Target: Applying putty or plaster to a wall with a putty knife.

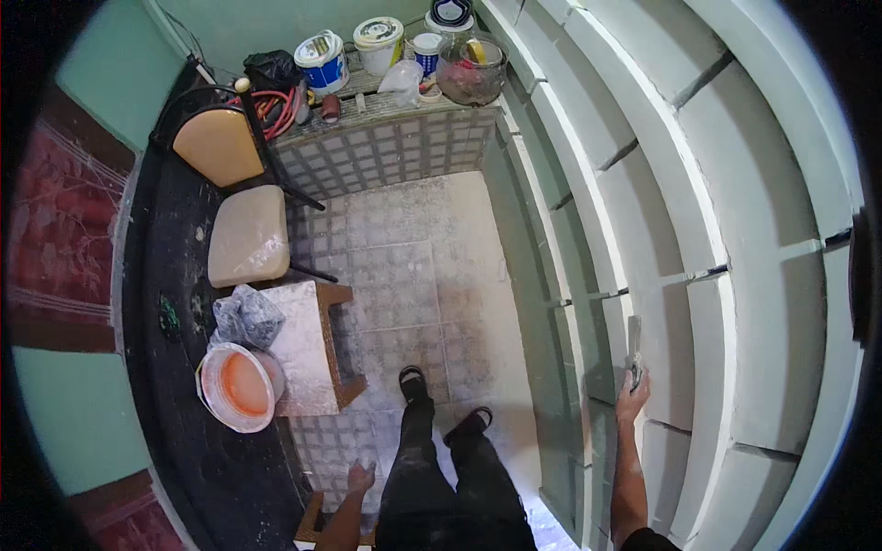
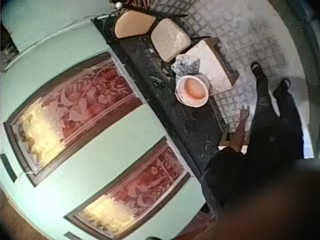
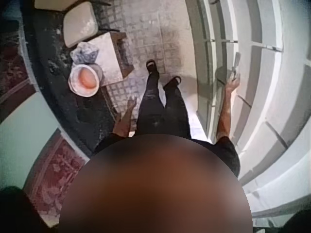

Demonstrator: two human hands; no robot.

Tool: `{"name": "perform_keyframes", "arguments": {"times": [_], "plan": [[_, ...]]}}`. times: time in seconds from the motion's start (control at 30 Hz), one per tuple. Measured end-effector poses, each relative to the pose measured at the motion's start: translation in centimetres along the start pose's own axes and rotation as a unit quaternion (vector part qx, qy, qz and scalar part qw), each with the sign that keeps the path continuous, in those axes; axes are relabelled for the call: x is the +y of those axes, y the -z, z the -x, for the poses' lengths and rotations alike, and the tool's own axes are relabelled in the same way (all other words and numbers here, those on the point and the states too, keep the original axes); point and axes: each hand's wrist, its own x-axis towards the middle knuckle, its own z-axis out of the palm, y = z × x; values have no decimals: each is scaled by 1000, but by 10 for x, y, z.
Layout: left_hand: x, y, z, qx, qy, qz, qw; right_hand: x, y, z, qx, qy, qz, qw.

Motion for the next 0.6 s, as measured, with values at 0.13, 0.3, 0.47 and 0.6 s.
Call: {"name": "perform_keyframes", "arguments": {"times": [0.13, 0.3, 0.47, 0.6], "plan": [[23, 51, -44, 37, -54, -80, 995, -5, -5, 3, 6, 37, 89, 995], [75, 100, -74, 113, -118, 12, 986, -20, -6, 3, -36, -15, 107, 993], [139, 131, -88, 113, -170, 100, 974, -14, -14, 9, 6, -29, 128, 991], [188, 147, -115, 226, -226, 158, 934, -12, -16, 12, 14, -28, 203, 979]]}}
